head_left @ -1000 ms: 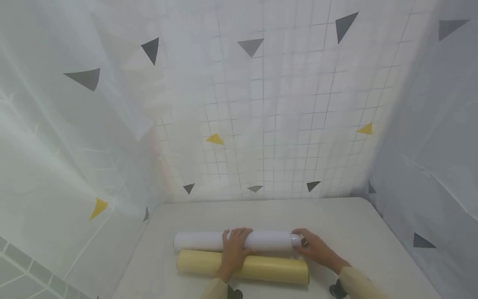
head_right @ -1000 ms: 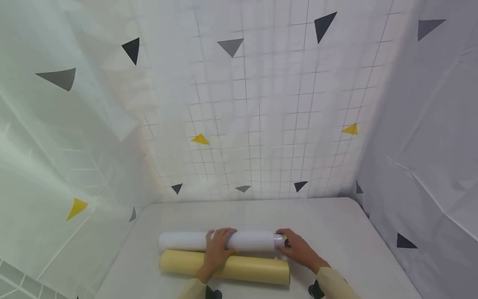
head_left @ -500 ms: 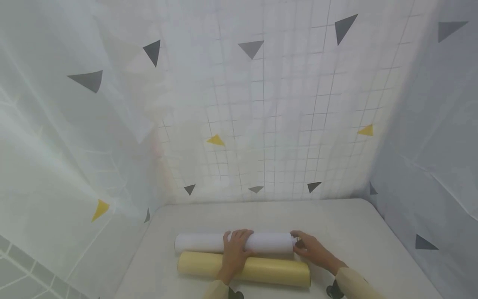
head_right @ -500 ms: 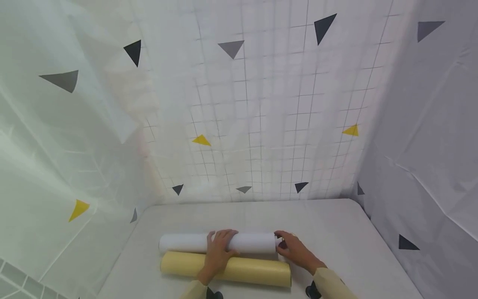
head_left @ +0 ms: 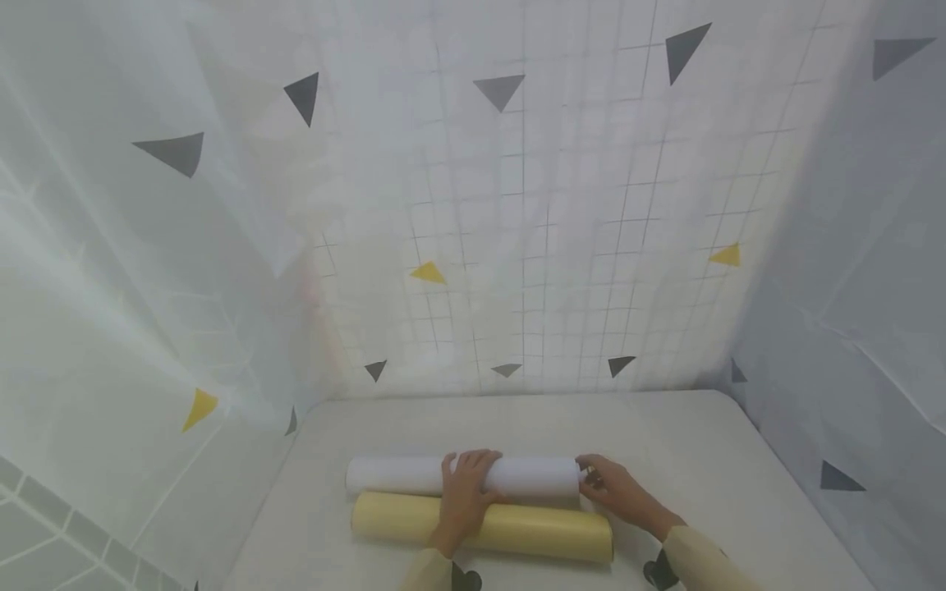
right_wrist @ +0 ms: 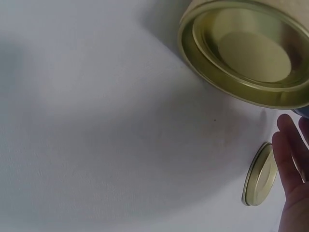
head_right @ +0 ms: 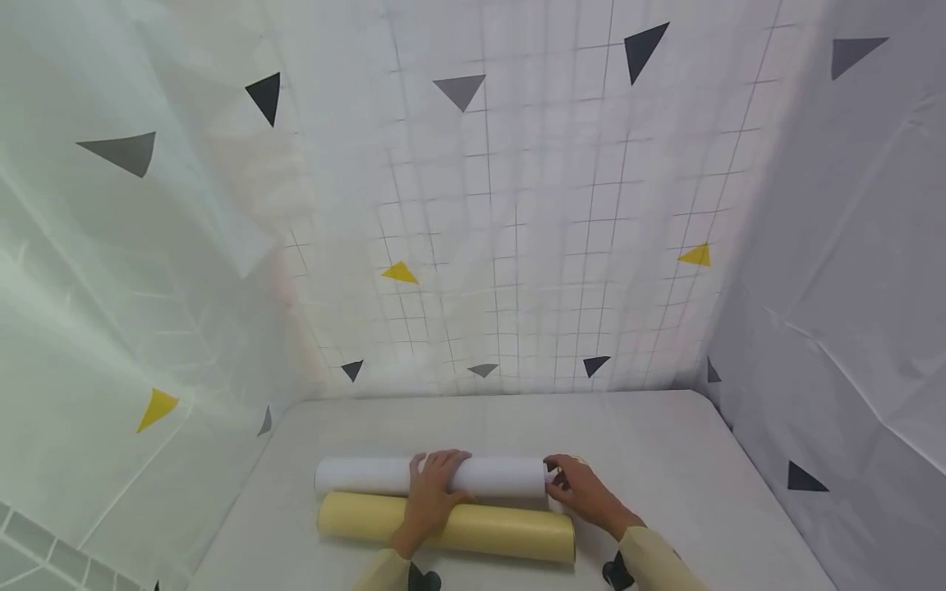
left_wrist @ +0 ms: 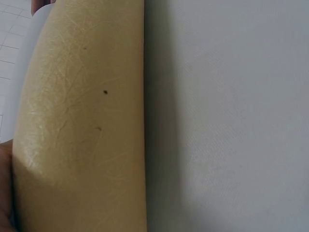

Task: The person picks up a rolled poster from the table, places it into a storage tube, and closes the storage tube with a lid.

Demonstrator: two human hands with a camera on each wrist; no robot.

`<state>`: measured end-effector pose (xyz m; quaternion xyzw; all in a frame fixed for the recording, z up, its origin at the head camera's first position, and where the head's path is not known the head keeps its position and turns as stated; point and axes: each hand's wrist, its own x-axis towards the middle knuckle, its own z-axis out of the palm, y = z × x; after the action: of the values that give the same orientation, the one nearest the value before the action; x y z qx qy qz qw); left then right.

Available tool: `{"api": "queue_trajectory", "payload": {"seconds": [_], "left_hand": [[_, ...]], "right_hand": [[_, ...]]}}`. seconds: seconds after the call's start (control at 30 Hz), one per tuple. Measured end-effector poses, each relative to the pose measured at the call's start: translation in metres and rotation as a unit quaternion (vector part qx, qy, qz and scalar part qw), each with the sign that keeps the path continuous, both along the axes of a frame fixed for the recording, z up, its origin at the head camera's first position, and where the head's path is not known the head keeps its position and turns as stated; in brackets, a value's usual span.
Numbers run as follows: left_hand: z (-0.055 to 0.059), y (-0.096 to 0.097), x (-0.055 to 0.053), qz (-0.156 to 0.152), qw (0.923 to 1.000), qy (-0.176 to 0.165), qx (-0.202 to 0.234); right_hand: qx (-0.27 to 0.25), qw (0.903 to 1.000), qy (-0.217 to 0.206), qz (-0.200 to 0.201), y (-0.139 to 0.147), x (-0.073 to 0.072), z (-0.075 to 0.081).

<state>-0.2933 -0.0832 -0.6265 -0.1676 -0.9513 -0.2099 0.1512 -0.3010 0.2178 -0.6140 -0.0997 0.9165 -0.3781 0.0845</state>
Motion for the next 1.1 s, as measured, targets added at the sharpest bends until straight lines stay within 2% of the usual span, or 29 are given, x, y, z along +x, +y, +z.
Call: {"api": "queue_trajectory", "payload": {"seconds": [0.3,0.53,0.67,0.8,0.87,0.93,1.03,1.1], "left_hand": [[-0.002,0.0,-0.001,-0.001,0.9998,0.014,-0.013],[0.001,-0.003,-0.003,-0.001,0.9995,0.022,-0.021],[0.004,-0.002,-0.002,-0.002,0.9996,0.019,-0.02],[0.005,0.0,-0.001,-0.002,1.0,0.001,-0.01],[0.004,0.0,0.0,-0.002,1.0,-0.007,-0.004],[0.004,0.0,0.001,-0.003,1.0,-0.007,-0.002],[0.004,0.0,0.001,-0.002,0.9999,-0.012,0.004],[0.003,0.0,0.0,-0.001,0.9999,-0.015,0.004]], "right_hand": [[0.0,0.9998,0.007,0.017,0.003,-0.001,-0.001],[-0.004,0.998,0.035,0.052,0.003,-0.004,0.001],[-0.025,0.9989,0.002,0.039,-0.001,0.0,0.005],[-0.031,0.9987,-0.037,0.013,-0.005,0.005,0.006],[-0.006,0.9998,-0.019,0.008,-0.006,0.006,0.005],[0.026,0.9994,0.023,0.001,-0.006,0.004,0.003],[0.078,0.9913,0.102,-0.029,-0.003,0.0,0.0],[0.088,0.9852,0.139,-0.047,0.002,-0.002,-0.003]]}}
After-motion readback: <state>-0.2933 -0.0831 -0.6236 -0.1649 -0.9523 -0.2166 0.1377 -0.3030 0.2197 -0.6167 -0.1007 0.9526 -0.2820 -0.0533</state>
